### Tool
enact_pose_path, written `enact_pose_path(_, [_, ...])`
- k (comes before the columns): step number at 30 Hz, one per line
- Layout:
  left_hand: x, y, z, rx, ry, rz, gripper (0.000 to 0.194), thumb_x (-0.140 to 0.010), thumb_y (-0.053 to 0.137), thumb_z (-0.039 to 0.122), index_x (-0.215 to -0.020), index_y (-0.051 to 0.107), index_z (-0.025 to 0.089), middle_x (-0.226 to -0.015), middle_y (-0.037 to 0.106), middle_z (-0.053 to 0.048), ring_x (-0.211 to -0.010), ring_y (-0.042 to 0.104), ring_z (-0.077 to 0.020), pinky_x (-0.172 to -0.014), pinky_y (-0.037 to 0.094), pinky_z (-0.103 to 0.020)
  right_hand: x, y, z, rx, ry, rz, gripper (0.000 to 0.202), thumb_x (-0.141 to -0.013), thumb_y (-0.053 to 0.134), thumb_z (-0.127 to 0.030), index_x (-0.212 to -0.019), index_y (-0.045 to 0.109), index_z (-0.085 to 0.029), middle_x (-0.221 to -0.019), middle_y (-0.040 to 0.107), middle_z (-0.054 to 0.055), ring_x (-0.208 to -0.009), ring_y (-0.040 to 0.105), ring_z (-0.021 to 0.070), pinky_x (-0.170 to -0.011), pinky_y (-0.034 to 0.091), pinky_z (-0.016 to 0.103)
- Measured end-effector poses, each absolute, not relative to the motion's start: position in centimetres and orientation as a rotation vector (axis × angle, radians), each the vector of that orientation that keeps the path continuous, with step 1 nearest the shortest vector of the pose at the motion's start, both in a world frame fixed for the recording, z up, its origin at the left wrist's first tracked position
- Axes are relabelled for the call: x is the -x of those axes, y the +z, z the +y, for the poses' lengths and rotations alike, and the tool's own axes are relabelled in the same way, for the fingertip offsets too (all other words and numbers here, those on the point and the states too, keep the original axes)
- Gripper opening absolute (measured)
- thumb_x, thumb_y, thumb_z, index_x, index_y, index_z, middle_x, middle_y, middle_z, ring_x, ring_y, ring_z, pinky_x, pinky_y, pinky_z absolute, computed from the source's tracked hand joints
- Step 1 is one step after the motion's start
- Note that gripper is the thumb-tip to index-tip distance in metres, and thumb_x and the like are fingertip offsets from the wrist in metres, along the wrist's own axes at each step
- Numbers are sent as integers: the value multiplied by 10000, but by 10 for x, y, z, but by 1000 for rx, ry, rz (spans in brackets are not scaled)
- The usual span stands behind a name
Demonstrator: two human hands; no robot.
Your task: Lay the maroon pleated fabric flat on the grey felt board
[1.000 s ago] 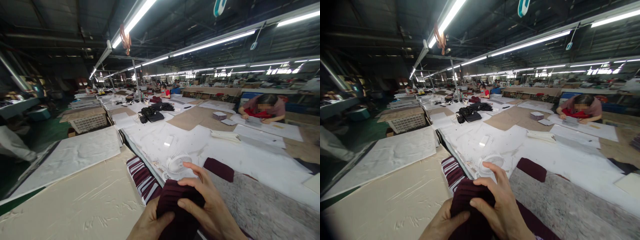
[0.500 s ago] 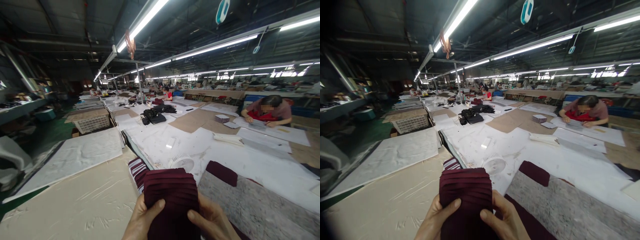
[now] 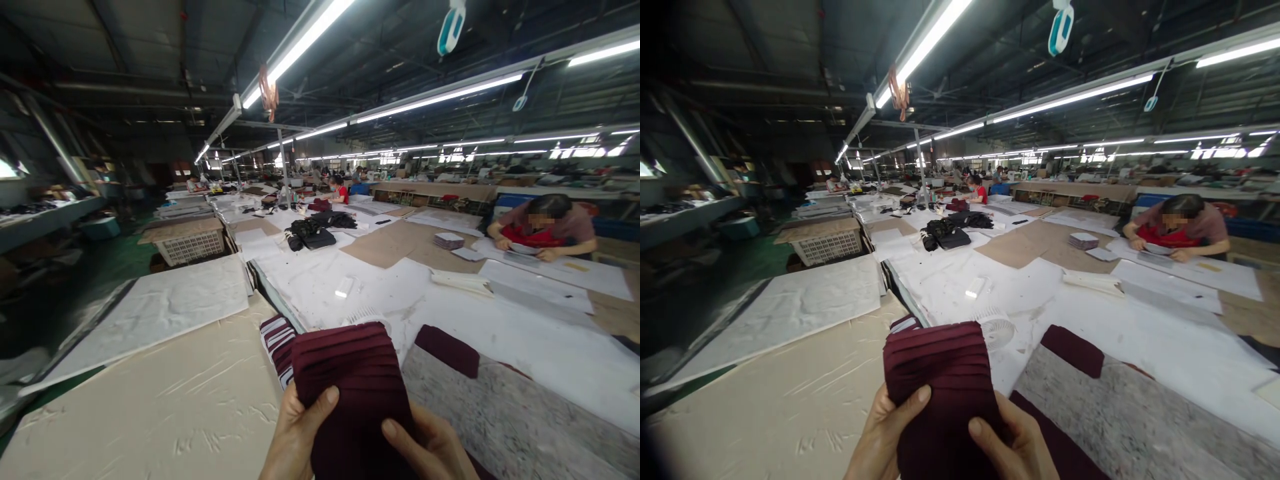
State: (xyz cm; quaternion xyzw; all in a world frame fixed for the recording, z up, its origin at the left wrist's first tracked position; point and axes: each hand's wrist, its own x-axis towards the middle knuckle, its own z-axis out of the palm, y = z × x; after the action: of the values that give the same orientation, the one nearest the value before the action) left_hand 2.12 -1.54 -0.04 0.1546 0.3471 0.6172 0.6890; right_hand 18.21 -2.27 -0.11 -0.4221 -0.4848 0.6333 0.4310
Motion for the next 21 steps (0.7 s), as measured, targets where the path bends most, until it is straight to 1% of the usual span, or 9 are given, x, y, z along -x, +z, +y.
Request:
enact_pose_path(3, [-25, -3, -18, -361, 1365, 761, 282, -638, 780, 175, -910, 709, 189, -875, 768, -72, -926, 691, -276, -836, 537, -384, -179, -3, -23, 1039, 1481, -1077, 311, -763, 689, -417, -1024, 717, -252, -988, 729, 38, -913, 652, 247, -856, 511, 346])
enact_pose_path(6, [-29, -4, -19, -365, 1346, 745, 272, -646, 776, 179, -911, 716, 197, -866, 768, -71, -925, 691, -273, -844, 531, -384, -176, -3, -23, 1068, 1367, -1039, 287, -748, 706, -404, -1003, 722, -273, -1039, 715, 26, -972, 628, 233, -899, 484, 316])
enact_pose_path(8, [-31, -5, -20, -370, 1339, 731, 269, -648, 775, 174, -910, 720, 206, -862, 768, -68, -924, 691, -267, -849, 528, -382, -175, -2, -23, 1089, 1309, -1020, 278, -727, 728, -395, -981, 726, -283, -1031, 712, 14, -961, 627, 219, -881, 486, 282])
enact_pose_path(10, [-32, -6, -20, -384, 1342, 724, 260, -652, 774, 174, -903, 724, 219, -867, 768, -61, -929, 690, -260, -857, 523, -378, -175, -1, -24, 1095, 1314, -982, 251, -720, 733, -400, -944, 732, -286, -966, 720, 7, -911, 636, 207, -838, 501, 264])
enact_pose_path(13, [-29, -6, -18, -430, 1328, 741, 279, -639, 782, 176, -909, 727, 219, -860, 768, -60, -945, 683, -268, -860, 520, -379, -177, 0, -25, 1116, 1332, -981, 207, -736, 711, -416, -890, 728, -278, -871, 714, 0, -809, 637, 186, -766, 517, 254])
enact_pose_path(16, [-21, -5, -14, -488, 1324, 724, 312, -637, 784, 182, -941, 726, 223, -894, 765, -59, -990, 665, -274, -889, 507, -383, -183, -3, -24, 1180, 1229, -1126, 183, -766, 674, -426, -830, 700, -256, -812, 679, -5, -785, 618, 179, -729, 506, 240])
enact_pose_path(18, [-14, -2, -10, -519, 1313, 665, 300, -699, 744, 257, -997, 715, 231, -987, 750, -64, -1047, 639, -270, -937, 480, -385, -189, -7, -23, 1231, 1118, -1295, 193, -797, 634, -425, -784, 672, -237, -763, 647, -2, -795, 614, 187, -707, 492, 230])
enact_pose_path(21, [-6, 2, -3, -540, 1265, 616, 352, -819, 596, 405, -1095, 680, 203, -1116, 706, -93, -1124, 593, -271, -988, 442, -393, -198, -16, -20, 1234, 1027, -1536, 201, -843, 573, -406, -797, 648, -225, -757, 631, 7, -812, 616, 201, -682, 479, 231])
